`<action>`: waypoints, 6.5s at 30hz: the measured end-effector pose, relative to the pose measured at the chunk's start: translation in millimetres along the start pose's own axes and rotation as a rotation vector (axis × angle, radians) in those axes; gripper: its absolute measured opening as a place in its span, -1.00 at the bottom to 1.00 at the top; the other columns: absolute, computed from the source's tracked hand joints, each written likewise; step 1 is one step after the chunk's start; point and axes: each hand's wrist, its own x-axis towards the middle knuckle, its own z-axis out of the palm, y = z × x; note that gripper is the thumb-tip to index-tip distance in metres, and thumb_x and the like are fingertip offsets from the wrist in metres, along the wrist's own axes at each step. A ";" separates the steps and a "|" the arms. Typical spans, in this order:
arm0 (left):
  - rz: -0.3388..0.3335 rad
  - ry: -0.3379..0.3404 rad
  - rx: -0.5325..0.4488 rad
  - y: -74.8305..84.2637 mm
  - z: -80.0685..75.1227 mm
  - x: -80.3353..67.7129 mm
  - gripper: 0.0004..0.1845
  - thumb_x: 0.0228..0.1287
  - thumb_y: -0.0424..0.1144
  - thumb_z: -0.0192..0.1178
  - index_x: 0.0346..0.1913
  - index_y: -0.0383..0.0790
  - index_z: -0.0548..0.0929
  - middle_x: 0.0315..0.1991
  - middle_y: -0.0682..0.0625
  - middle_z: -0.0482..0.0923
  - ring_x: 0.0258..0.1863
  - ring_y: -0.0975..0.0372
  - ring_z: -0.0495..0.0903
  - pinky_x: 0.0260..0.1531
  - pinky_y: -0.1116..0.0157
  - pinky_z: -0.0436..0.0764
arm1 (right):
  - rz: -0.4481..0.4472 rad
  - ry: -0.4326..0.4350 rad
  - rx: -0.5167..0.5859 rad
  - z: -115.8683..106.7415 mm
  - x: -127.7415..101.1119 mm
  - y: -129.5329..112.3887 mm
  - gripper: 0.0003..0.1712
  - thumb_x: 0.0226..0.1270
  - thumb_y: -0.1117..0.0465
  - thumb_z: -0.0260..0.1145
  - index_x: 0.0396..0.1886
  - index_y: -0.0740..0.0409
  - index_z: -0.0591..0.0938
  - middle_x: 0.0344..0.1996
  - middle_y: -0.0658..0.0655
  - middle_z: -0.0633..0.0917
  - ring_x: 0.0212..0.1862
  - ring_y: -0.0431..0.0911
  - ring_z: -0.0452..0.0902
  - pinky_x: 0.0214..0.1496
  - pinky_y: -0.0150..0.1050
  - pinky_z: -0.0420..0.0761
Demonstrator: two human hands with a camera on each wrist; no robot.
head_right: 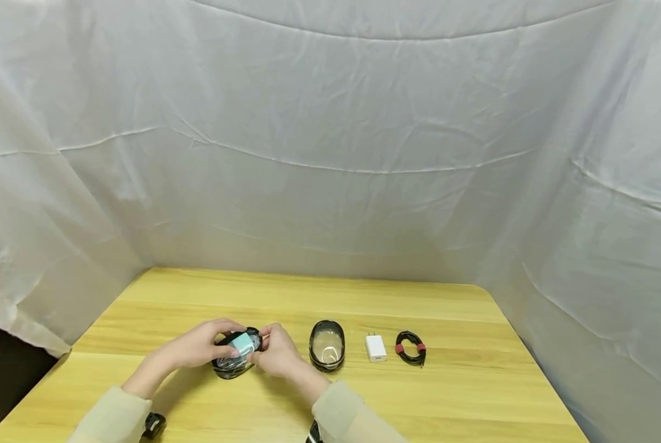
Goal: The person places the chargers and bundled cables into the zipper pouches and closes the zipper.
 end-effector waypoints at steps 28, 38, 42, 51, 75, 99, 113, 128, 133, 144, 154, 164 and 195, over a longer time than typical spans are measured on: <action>-0.253 0.171 -0.185 -9.1 5.5 41.0 -0.38 0.24 -0.28 0.50 0.28 -0.53 0.55 0.14 -0.40 0.62 0.03 -0.10 0.71 -0.10 0.10 0.77 | 0.037 0.117 0.095 -18.9 60.2 14.8 -0.49 0.44 0.46 0.25 0.37 0.43 0.50 0.10 0.33 0.64 0.10 0.09 0.62 0.11 -0.07 0.72; -0.322 0.213 -0.282 -13.3 5.4 53.8 -0.38 0.26 -0.36 0.47 0.31 -0.53 0.51 0.16 -0.46 0.59 0.01 -0.11 0.71 -0.33 0.18 0.77 | 0.030 0.181 0.051 -15.6 73.9 16.1 -0.51 0.46 0.39 0.26 0.36 0.36 0.56 0.16 0.29 0.68 0.22 0.10 0.57 0.26 -0.06 0.62; -0.332 0.222 -0.279 -13.6 6.2 54.4 -0.39 0.26 -0.36 0.46 0.31 -0.52 0.51 0.20 -0.45 0.57 0.02 -0.10 0.70 -0.34 0.20 0.76 | 0.044 0.189 0.051 -14.4 76.2 16.1 -0.53 0.48 0.39 0.25 0.35 0.35 0.57 0.17 0.29 0.68 0.21 0.08 0.57 0.26 -0.07 0.62; -0.328 0.234 -0.169 -11.5 5.2 55.7 -0.32 0.29 -0.29 0.46 0.38 -0.49 0.47 0.18 -0.42 0.60 0.05 -0.12 0.70 0.00 0.05 0.73 | 0.044 0.163 0.123 -18.6 75.6 12.2 -0.41 0.53 0.37 0.20 0.49 0.44 0.38 0.33 0.38 0.57 0.34 0.20 0.52 0.34 0.01 0.59; -0.095 0.441 -0.031 53.9 27.1 43.7 -0.29 0.50 -0.05 0.27 0.56 -0.27 0.33 0.57 -0.23 0.25 0.55 -0.16 0.20 0.49 -0.20 0.26 | -0.248 0.283 0.058 -93.7 0.3 -11.3 -0.39 0.54 0.29 0.26 0.53 0.16 0.42 0.47 0.18 0.48 0.45 0.18 0.41 0.46 0.09 0.46; 0.103 0.205 0.160 97.1 70.6 79.8 -0.21 0.41 0.03 0.34 0.57 -0.20 0.34 0.58 -0.08 0.28 0.54 -0.08 0.26 0.51 -0.09 0.27 | -0.318 0.166 -0.404 -238.0 -71.7 42.3 -0.28 0.48 0.29 0.37 0.54 0.32 0.35 0.48 0.40 0.40 0.47 0.39 0.28 0.45 0.36 0.32; 0.125 0.019 0.196 103.7 89.0 89.0 -0.12 0.28 0.14 0.43 0.58 -0.09 0.36 0.59 0.01 0.25 0.57 0.01 0.22 0.53 -0.05 0.25 | -0.126 -0.061 -0.352 -282.4 -101.4 73.7 -0.13 0.38 0.17 0.48 0.58 0.26 0.30 0.53 0.42 0.30 0.47 0.53 0.19 0.40 0.39 0.37; 0.141 -0.154 0.199 101.2 91.9 90.3 -0.09 0.10 0.09 0.57 0.53 0.10 0.44 0.65 0.06 0.12 0.63 -0.08 0.03 0.55 -0.18 0.11 | -0.100 -0.169 -0.433 -284.5 -100.9 81.9 -0.04 0.19 0.18 0.61 0.53 0.31 0.38 0.46 0.47 0.39 0.37 0.45 0.39 0.32 0.26 0.53; 0.136 -0.177 0.206 103.2 92.6 90.2 -0.10 0.08 0.03 0.60 0.52 0.08 0.46 0.65 0.03 0.12 0.63 -0.10 0.03 0.55 -0.18 0.11 | -0.090 -0.163 -0.474 -283.5 -100.6 81.4 -0.03 0.11 0.17 0.65 0.50 0.27 0.44 0.44 0.44 0.44 0.33 0.38 0.46 0.31 0.26 0.52; 0.152 -0.197 0.181 102.9 92.0 90.3 -0.14 0.06 -0.04 0.62 0.47 -0.02 0.53 0.61 -0.04 0.20 0.60 -0.09 0.08 0.52 -0.17 0.22 | -0.101 -0.189 -0.423 -281.0 -96.8 85.9 -0.06 0.05 0.40 0.61 0.46 0.39 0.41 0.42 0.54 0.39 0.32 0.50 0.42 0.30 0.15 0.59; 0.149 -0.171 0.149 101.8 91.3 90.0 -0.13 -0.01 -0.03 0.65 0.44 0.00 0.56 0.56 -0.01 0.25 0.56 0.06 0.16 0.49 -0.04 0.33 | -0.102 -0.159 -0.439 -276.6 -96.5 85.2 -0.06 0.08 0.28 0.66 0.44 0.40 0.43 0.40 0.52 0.42 0.28 0.44 0.50 0.29 0.26 0.56; 0.191 -0.156 0.123 100.9 89.8 92.1 -0.12 -0.01 -0.07 0.67 0.45 0.00 0.55 0.54 0.01 0.26 0.52 0.09 0.25 0.49 0.07 0.36 | -0.088 -0.099 -0.540 -270.4 -93.3 84.9 -0.05 0.01 0.20 0.71 0.40 0.34 0.50 0.41 0.50 0.40 0.25 0.35 0.52 0.23 0.15 0.58; 0.214 -0.121 -0.023 89.9 80.3 93.7 -0.06 -0.20 -0.13 0.74 0.38 -0.04 0.56 0.51 0.01 0.29 0.44 0.08 0.37 0.44 0.06 0.42 | -0.107 0.060 -0.375 -261.0 -88.1 80.9 -0.07 0.02 0.30 0.67 0.43 0.30 0.49 0.40 0.44 0.44 0.28 0.32 0.50 0.24 -0.05 0.67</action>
